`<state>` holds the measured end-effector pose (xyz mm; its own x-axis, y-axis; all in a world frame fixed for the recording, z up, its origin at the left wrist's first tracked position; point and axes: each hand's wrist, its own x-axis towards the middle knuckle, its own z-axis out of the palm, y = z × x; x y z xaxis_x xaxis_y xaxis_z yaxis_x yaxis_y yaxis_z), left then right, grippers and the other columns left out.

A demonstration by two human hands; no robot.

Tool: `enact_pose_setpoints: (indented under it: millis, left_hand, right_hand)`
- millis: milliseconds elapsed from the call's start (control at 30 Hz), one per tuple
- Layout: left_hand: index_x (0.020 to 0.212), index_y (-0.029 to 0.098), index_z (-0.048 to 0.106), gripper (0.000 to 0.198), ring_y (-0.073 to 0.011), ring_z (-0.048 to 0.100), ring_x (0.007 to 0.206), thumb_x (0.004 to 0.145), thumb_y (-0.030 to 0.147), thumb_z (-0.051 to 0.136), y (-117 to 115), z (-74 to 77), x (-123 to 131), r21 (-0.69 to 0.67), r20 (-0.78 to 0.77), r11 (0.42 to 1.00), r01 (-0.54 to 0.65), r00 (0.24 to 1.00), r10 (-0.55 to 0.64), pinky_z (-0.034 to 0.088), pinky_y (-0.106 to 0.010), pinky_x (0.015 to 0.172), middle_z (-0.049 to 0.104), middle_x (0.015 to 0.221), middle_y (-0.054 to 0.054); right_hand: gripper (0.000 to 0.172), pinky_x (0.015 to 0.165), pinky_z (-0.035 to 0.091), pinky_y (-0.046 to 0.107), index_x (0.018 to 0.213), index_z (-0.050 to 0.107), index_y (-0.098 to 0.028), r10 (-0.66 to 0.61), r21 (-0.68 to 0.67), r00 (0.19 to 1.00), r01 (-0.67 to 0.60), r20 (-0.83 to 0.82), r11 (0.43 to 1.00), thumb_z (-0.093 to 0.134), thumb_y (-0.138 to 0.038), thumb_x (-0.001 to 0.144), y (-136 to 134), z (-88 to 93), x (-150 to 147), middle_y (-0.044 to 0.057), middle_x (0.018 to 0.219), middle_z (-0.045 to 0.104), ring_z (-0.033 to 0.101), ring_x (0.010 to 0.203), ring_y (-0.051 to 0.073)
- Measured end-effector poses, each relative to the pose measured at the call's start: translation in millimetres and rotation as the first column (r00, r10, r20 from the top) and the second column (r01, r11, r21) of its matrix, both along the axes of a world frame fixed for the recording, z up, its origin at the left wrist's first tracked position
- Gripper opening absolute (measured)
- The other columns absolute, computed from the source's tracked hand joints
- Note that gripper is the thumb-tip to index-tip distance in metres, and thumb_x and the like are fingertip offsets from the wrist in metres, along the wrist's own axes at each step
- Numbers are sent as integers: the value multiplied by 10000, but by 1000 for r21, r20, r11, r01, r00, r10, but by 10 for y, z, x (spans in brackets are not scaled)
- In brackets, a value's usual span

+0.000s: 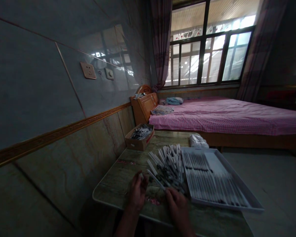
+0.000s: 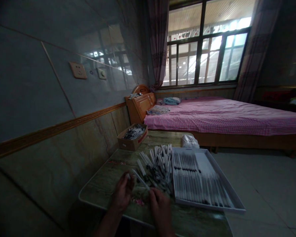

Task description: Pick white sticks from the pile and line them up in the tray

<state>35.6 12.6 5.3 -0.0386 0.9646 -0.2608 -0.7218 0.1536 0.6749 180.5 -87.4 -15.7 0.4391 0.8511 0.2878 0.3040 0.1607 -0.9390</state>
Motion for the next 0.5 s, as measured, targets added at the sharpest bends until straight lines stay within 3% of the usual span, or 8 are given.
enact_pose_setpoints:
  millis: [100, 233, 500]
  left_hand:
    - [807, 162, 655, 180, -112, 713, 583, 877, 20, 569, -1, -7, -54, -84, 98, 995, -61, 993, 70, 594, -201, 563, 733, 692, -3]
    - [767, 152, 656, 221, -122, 728, 588, 892, 4, 549, 1, 15, -28, -95, 141, 992, -87, 985, 100, 598, -194, 554, 742, 677, -12]
    - [758, 154, 665, 197, -155, 759, 675, 868, 13, 583, -10, -12, -61, -58, 176, 996, -68, 981, 78, 618, -210, 601, 763, 697, -26]
  right_hand:
    - [405, 696, 547, 268, 904, 777, -236, 64, -9, 995, -64, 70, 998, 504, -536, 897, -7, 7, -44, 65, 846, 774, 723, 788, 227]
    - [374, 667, 550, 261, 901, 770, -238, 95, -28, 988, -92, 119, 995, 493, -490, 907, -38, 42, -76, 55, 820, 773, 730, 764, 221]
    - [343, 617, 538, 243, 846, 768, -249, 33, -61, 975, -20, 221, 998, 505, -462, 907, -34, 53, -99, 40, 773, 771, 733, 704, 208]
